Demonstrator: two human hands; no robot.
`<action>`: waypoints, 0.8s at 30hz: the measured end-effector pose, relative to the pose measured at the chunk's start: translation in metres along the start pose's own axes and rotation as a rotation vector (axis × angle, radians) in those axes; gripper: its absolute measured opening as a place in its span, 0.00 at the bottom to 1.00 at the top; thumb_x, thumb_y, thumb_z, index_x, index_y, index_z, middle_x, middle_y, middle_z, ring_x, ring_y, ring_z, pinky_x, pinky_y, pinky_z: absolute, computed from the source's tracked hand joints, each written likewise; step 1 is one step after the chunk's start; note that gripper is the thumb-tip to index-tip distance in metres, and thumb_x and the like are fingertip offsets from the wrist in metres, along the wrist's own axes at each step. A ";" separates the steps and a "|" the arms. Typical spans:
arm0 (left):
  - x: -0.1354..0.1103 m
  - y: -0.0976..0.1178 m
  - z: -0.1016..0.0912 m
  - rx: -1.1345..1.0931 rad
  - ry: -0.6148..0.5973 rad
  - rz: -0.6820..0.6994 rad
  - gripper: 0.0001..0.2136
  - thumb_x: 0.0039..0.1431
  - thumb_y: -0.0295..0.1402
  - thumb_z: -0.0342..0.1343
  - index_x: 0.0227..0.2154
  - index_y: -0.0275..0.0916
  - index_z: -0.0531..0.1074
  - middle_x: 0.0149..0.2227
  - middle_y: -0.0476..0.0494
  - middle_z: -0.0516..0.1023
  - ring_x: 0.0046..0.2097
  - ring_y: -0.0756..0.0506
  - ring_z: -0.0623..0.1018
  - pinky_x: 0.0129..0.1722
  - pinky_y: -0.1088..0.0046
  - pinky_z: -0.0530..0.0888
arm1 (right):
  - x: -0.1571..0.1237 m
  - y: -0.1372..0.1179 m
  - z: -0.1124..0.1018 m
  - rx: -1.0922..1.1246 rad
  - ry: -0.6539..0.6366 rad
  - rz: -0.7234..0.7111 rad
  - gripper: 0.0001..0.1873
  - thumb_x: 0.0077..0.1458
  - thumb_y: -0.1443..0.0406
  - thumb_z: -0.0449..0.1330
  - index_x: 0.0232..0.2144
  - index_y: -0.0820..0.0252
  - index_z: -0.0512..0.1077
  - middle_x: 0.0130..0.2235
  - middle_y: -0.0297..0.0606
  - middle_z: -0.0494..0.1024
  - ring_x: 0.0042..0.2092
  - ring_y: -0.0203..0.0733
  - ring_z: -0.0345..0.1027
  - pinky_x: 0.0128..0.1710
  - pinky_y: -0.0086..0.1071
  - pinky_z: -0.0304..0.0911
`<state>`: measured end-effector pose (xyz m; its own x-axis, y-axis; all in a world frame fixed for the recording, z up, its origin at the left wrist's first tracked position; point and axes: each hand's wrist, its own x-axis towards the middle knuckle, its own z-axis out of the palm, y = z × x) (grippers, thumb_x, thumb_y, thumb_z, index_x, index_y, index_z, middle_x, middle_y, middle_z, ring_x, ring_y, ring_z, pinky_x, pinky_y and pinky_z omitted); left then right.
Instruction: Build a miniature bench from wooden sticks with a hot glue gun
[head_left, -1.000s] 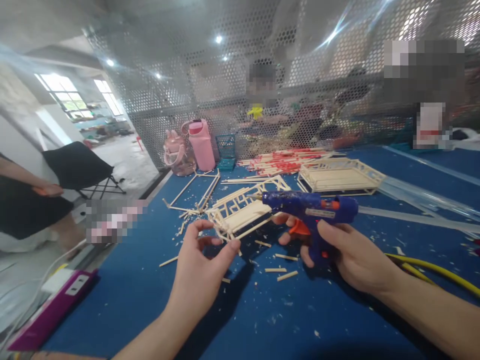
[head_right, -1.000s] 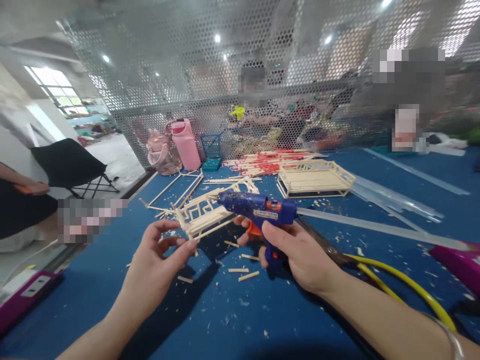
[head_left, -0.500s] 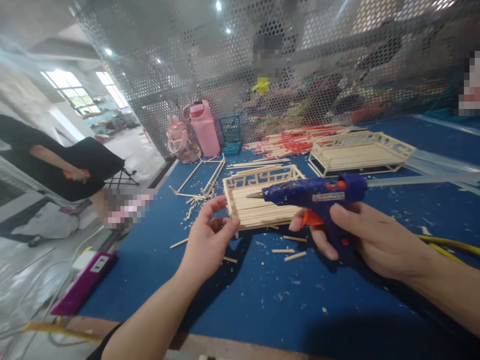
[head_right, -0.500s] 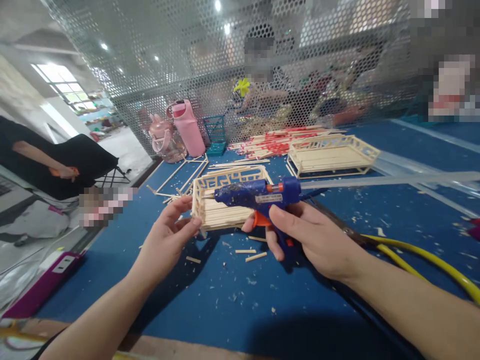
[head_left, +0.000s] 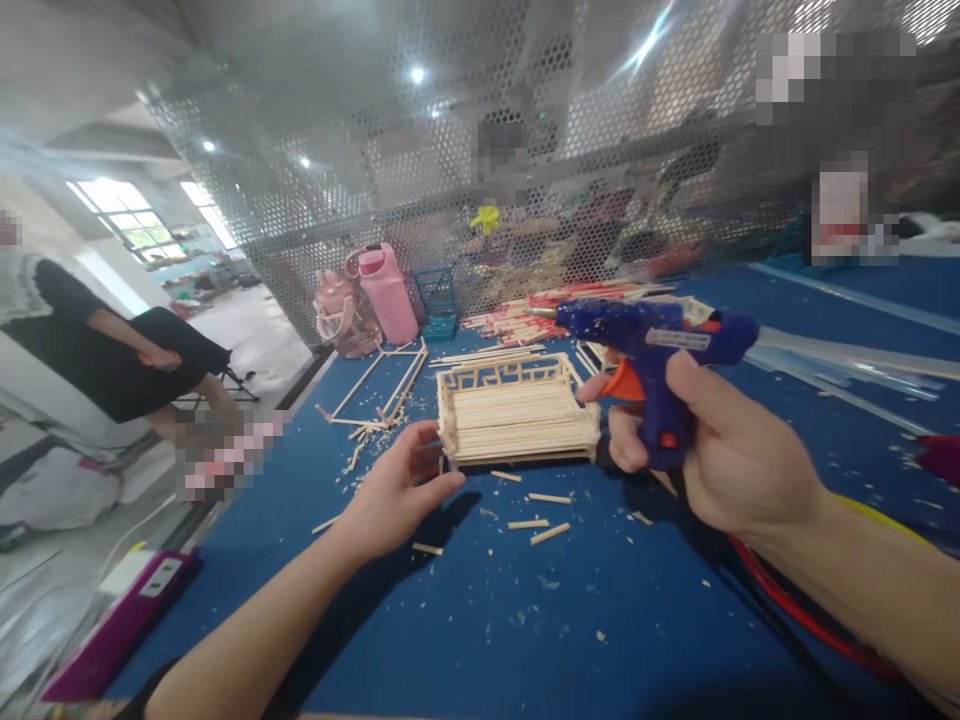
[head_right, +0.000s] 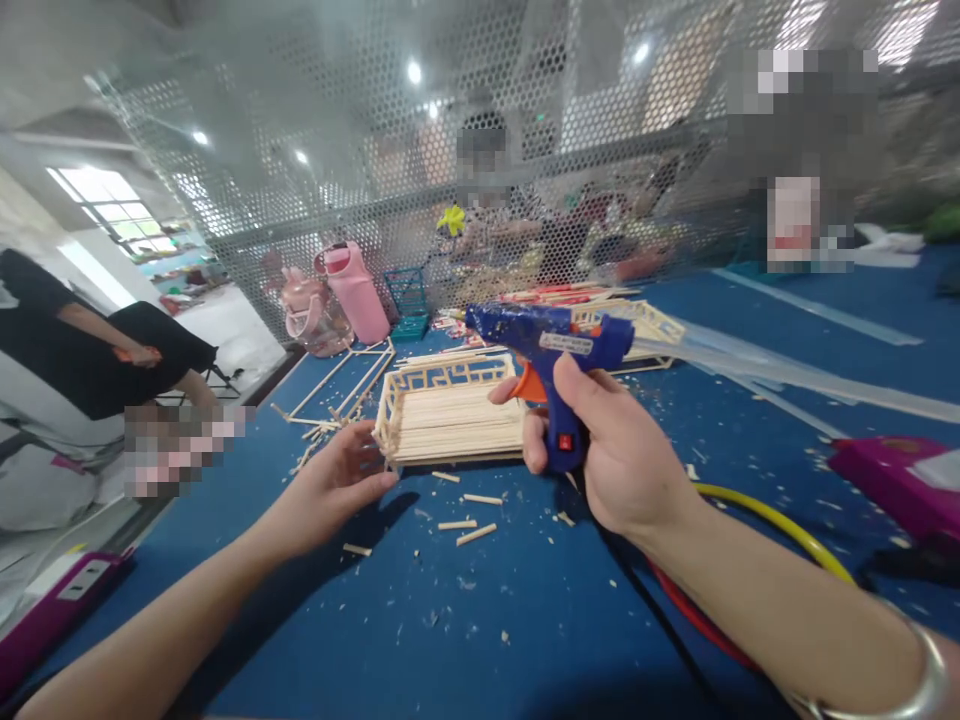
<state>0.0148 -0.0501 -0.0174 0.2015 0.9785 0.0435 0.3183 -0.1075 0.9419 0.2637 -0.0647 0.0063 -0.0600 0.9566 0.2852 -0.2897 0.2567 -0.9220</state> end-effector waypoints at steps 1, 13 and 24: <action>0.004 0.000 0.003 -0.051 0.015 -0.026 0.26 0.44 0.33 0.64 0.48 0.38 0.63 0.45 0.38 0.74 0.44 0.43 0.75 0.45 0.63 0.71 | 0.001 -0.001 0.000 0.002 0.010 -0.004 0.24 0.46 0.44 0.59 0.27 0.60 0.69 0.16 0.29 0.66 0.16 0.34 0.58 0.18 0.31 0.54; 0.022 0.020 -0.007 -0.170 -0.050 -0.187 0.22 0.40 0.43 0.67 0.37 0.38 0.70 0.25 0.51 0.74 0.26 0.52 0.74 0.20 0.81 0.67 | -0.006 -0.025 -0.018 -0.003 0.201 -0.143 0.18 0.43 0.47 0.63 0.28 0.53 0.75 0.26 0.32 0.74 0.16 0.32 0.59 0.15 0.30 0.53; -0.001 0.023 0.007 -0.521 0.035 -0.248 0.21 0.36 0.47 0.68 0.26 0.36 0.69 0.22 0.52 0.72 0.22 0.57 0.72 0.22 0.84 0.71 | -0.018 -0.001 -0.008 -0.551 -0.161 0.076 0.33 0.49 0.40 0.51 0.10 0.56 0.68 0.13 0.39 0.70 0.16 0.37 0.61 0.15 0.31 0.57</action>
<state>0.0283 -0.0549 0.0018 0.1452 0.9696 -0.1968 -0.1480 0.2179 0.9647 0.2724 -0.0807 0.0000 -0.2185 0.9531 0.2093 0.2590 0.2634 -0.9293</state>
